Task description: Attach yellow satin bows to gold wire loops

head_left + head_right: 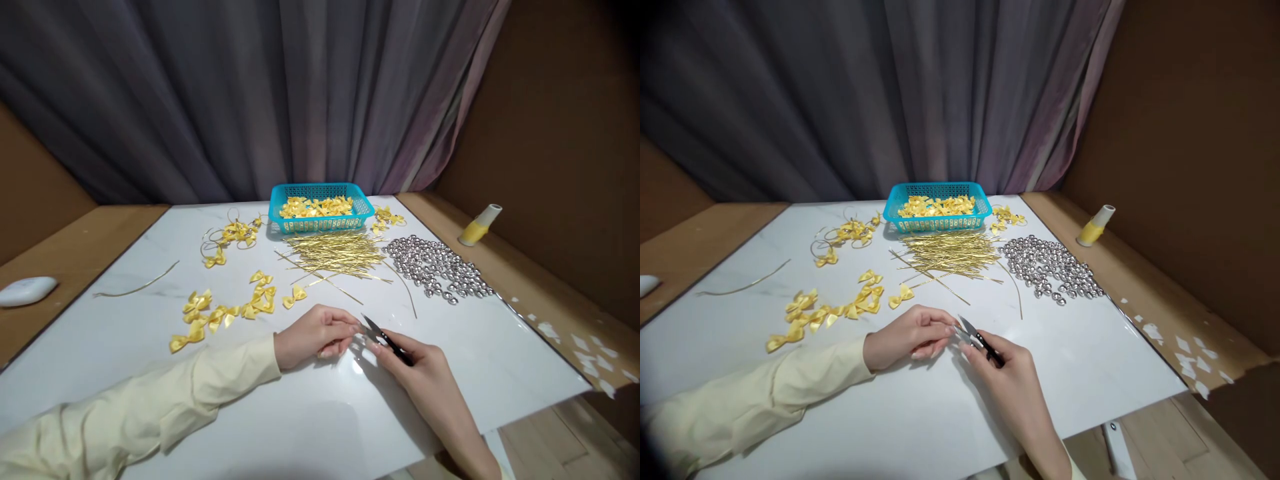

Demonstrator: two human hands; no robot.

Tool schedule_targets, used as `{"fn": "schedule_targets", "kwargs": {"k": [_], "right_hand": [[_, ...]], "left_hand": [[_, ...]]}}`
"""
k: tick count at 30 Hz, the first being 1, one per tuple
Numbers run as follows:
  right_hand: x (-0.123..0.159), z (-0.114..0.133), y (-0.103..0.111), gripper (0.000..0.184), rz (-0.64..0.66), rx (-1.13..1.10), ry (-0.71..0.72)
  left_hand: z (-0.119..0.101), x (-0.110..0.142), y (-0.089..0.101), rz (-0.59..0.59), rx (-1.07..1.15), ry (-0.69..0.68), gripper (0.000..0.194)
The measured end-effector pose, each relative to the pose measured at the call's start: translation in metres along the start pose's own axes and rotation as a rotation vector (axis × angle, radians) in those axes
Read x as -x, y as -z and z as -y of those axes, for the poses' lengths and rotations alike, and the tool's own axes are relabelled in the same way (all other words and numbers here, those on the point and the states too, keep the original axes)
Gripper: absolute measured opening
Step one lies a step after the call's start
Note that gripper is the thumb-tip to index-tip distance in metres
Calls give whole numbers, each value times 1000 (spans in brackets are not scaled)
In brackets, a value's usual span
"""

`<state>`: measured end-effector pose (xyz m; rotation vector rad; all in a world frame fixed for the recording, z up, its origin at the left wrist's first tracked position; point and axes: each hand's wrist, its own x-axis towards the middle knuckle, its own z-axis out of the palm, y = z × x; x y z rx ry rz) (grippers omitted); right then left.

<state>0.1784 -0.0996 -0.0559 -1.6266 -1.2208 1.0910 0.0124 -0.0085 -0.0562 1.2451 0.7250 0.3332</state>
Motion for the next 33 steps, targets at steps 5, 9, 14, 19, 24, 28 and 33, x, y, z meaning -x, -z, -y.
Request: {"fn": "schedule_targets", "kwargs": {"k": [5,9,14,19,24,28,33], "right_hand": [[-1,0,-1,37,40,2,31],[0,0,-2,35,53,32,70],[3,-1,2,38,-32,23,11],[0,-3,8,40,-50,9,-73],[-2,-4,15,39,-14,27,-107],[4,-7,24,39,55,3,-159],[14,-4,24,35,238,-114,-223]], "left_hand": [[0,0,0,-4,-17,7,20],[0,0,0,11,-13,4,19],[-1,1,0,16,-9,-10,22],[-2,1,0,17,1,-4,23],[-2,1,1,13,8,10,22],[-2,1,0,-5,27,12,21],[-4,2,-1,-20,46,19,20]]}}
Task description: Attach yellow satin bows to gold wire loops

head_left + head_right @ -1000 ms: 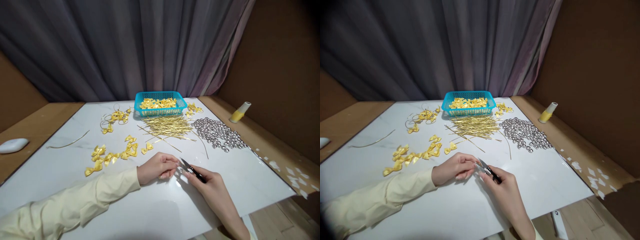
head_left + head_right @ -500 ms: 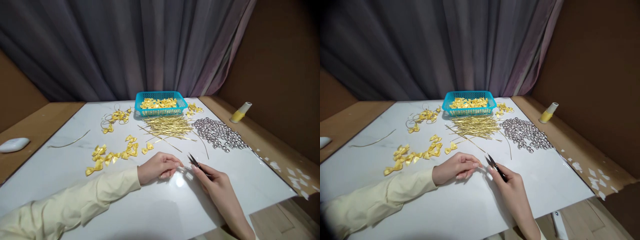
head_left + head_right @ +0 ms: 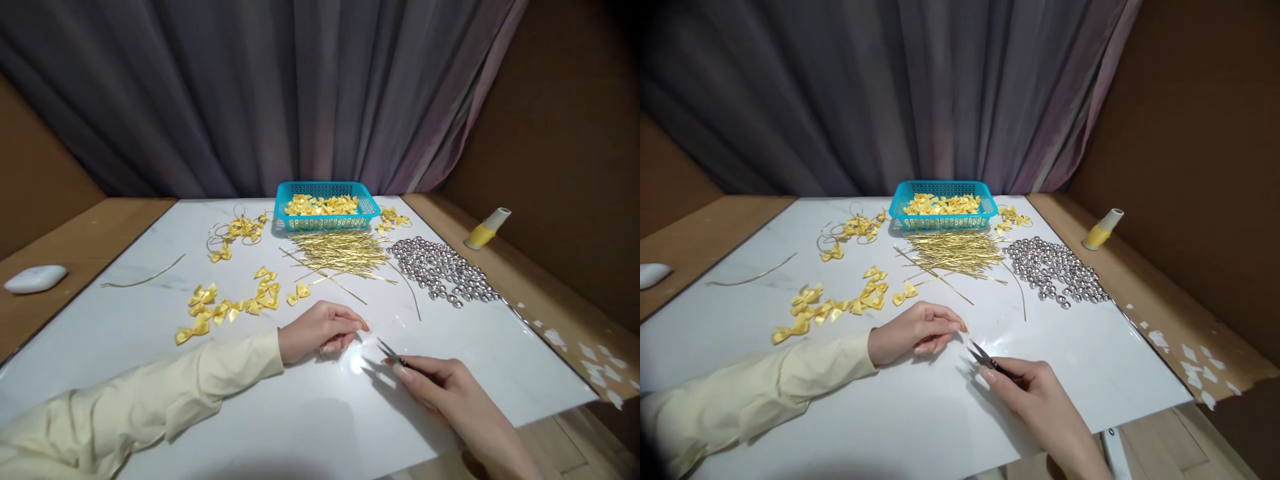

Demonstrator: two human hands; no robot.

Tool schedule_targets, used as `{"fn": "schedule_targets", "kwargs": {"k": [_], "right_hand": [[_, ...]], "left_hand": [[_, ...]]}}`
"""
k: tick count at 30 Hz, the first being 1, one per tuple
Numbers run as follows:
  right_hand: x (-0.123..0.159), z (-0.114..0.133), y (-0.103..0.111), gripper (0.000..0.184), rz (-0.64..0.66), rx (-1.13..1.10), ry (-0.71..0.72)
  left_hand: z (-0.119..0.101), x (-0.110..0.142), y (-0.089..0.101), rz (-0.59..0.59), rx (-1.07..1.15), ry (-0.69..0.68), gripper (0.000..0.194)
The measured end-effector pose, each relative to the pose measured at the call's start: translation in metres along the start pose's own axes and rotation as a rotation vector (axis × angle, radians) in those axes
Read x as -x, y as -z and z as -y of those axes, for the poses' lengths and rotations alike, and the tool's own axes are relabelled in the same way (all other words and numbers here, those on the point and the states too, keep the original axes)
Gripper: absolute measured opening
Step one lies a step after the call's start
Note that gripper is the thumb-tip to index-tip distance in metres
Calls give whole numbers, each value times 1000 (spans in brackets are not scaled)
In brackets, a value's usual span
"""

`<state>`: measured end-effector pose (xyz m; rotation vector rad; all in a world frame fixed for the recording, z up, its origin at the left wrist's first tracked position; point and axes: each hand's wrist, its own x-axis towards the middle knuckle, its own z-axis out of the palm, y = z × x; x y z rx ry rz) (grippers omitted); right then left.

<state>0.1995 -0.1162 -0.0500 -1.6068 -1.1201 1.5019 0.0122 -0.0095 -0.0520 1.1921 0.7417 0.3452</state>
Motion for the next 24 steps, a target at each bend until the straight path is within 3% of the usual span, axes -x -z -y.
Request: {"fn": "schedule_targets", "kwargs": {"k": [8,17,24], "right_hand": [[-5,6,-26,40,-49,-165,-57],[-14,-6,-20,37,-8,-199,-12],[-4,4,-19,39,-5,-118,-71]], "left_hand": [[2,-1,2,18,-1,-4,19],[1,-1,1,17,6,8,20],[-2,0,1,0,0,14,20]]}}
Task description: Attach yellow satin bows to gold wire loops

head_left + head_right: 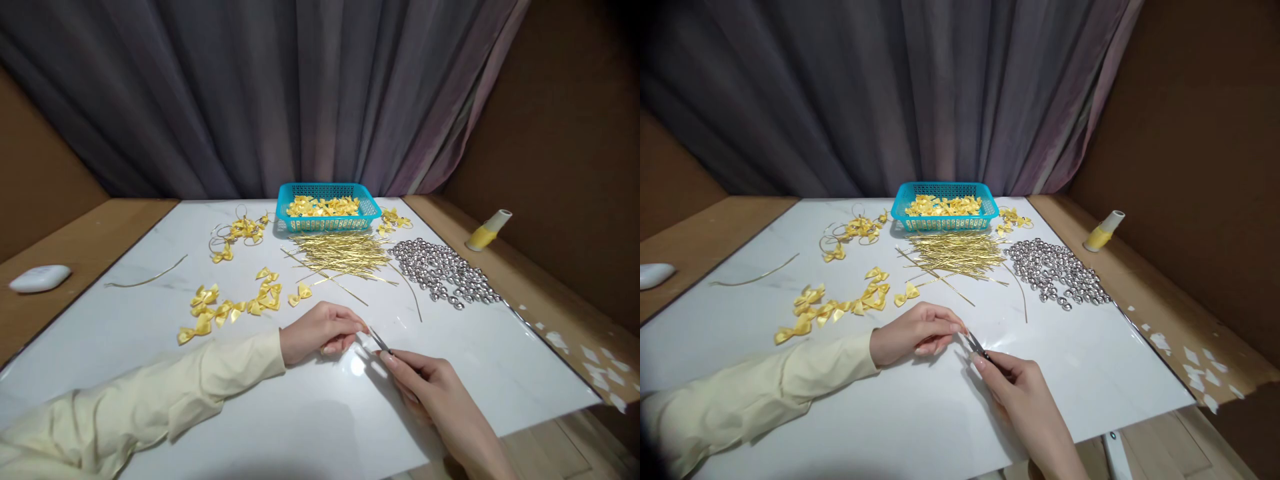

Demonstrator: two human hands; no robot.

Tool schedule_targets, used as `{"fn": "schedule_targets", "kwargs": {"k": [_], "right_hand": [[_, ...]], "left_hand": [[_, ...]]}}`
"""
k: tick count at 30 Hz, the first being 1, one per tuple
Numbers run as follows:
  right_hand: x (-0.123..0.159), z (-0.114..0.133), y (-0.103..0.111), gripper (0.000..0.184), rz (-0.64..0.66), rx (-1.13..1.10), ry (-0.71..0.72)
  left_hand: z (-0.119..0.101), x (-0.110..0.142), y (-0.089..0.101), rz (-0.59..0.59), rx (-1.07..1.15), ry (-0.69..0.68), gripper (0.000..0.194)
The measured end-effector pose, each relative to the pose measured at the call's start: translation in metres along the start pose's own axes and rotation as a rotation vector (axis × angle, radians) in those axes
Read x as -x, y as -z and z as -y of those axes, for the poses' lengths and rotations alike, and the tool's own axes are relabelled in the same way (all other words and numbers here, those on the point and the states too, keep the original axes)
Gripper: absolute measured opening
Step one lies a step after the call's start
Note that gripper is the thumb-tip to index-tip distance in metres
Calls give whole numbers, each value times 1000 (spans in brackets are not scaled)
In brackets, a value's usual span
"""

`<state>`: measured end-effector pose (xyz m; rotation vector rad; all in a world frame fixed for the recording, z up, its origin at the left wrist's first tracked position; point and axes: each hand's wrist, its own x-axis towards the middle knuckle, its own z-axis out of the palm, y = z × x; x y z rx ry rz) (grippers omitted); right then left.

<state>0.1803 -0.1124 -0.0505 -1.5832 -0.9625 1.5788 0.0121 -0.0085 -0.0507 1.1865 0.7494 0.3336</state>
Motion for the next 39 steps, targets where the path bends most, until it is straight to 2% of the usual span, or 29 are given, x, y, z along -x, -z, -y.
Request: {"fn": "schedule_targets", "kwargs": {"k": [4,14,21,29,39], "right_hand": [[4,1,-2,41,-56,26,16],[-1,-2,-5,39,-77,46,41],[-3,4,-2,40,-19,60,66],[-8,2,-10,39,-86,-8,102],[-9,1,-9,40,-107,3,153]], "left_hand": [[-2,0,0,-6,9,-5,19],[0,-1,1,-18,25,-13,20],[0,0,1,-7,21,-21,18],[2,0,1,34,5,-13,16],[1,0,1,41,-16,-8,16]]}}
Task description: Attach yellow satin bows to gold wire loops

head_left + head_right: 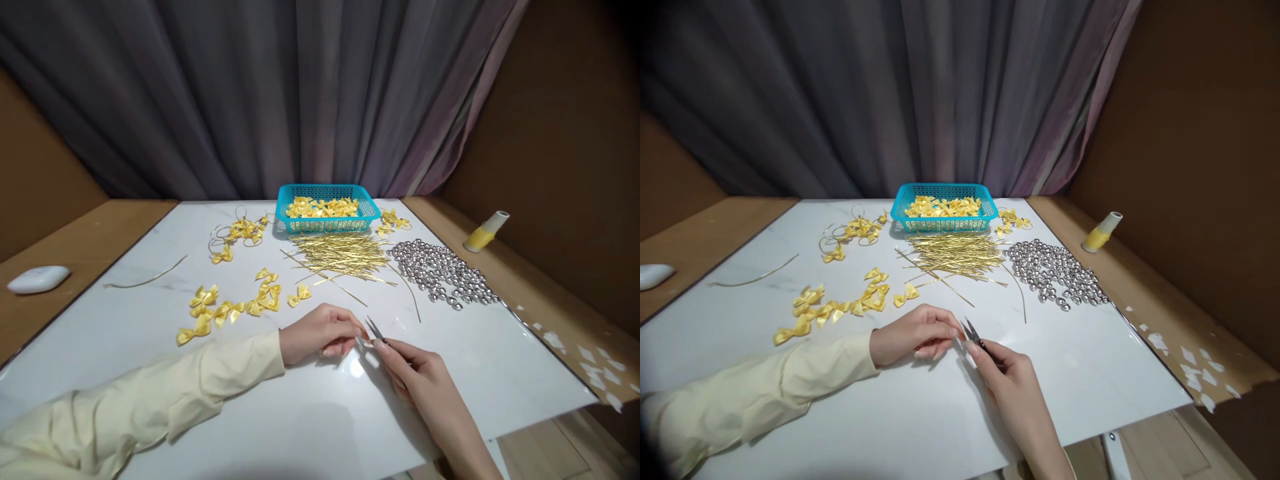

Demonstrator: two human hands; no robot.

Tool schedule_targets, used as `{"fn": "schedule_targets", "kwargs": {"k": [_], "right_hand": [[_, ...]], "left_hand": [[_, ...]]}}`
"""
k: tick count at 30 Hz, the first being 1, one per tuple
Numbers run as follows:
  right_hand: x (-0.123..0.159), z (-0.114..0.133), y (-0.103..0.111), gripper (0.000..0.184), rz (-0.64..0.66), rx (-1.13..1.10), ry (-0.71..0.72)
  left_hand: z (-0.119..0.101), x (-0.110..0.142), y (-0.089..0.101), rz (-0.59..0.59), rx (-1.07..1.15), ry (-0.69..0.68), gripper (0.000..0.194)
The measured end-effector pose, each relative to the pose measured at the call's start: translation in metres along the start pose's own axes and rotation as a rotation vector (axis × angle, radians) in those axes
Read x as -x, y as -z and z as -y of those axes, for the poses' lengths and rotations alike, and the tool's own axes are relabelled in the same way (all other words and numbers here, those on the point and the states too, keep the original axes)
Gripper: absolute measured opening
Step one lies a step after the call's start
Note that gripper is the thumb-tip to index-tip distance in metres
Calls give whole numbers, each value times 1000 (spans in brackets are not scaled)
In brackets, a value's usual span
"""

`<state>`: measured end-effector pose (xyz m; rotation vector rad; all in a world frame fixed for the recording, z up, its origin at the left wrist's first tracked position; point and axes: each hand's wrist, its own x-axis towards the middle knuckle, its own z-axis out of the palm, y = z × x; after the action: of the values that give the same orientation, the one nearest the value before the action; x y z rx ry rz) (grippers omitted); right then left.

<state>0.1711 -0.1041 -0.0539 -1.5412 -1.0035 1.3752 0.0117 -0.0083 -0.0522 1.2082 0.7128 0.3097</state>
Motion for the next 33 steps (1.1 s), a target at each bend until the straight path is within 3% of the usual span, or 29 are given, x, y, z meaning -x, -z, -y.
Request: {"fn": "schedule_targets", "kwargs": {"k": [25,33], "right_hand": [[1,0,0,36,10,27,44],[-2,-12,7,39,-16,-29,55]], "left_hand": [[0,0,-1,16,-13,-1,13],[1,0,0,24,-12,-4,15]]}}
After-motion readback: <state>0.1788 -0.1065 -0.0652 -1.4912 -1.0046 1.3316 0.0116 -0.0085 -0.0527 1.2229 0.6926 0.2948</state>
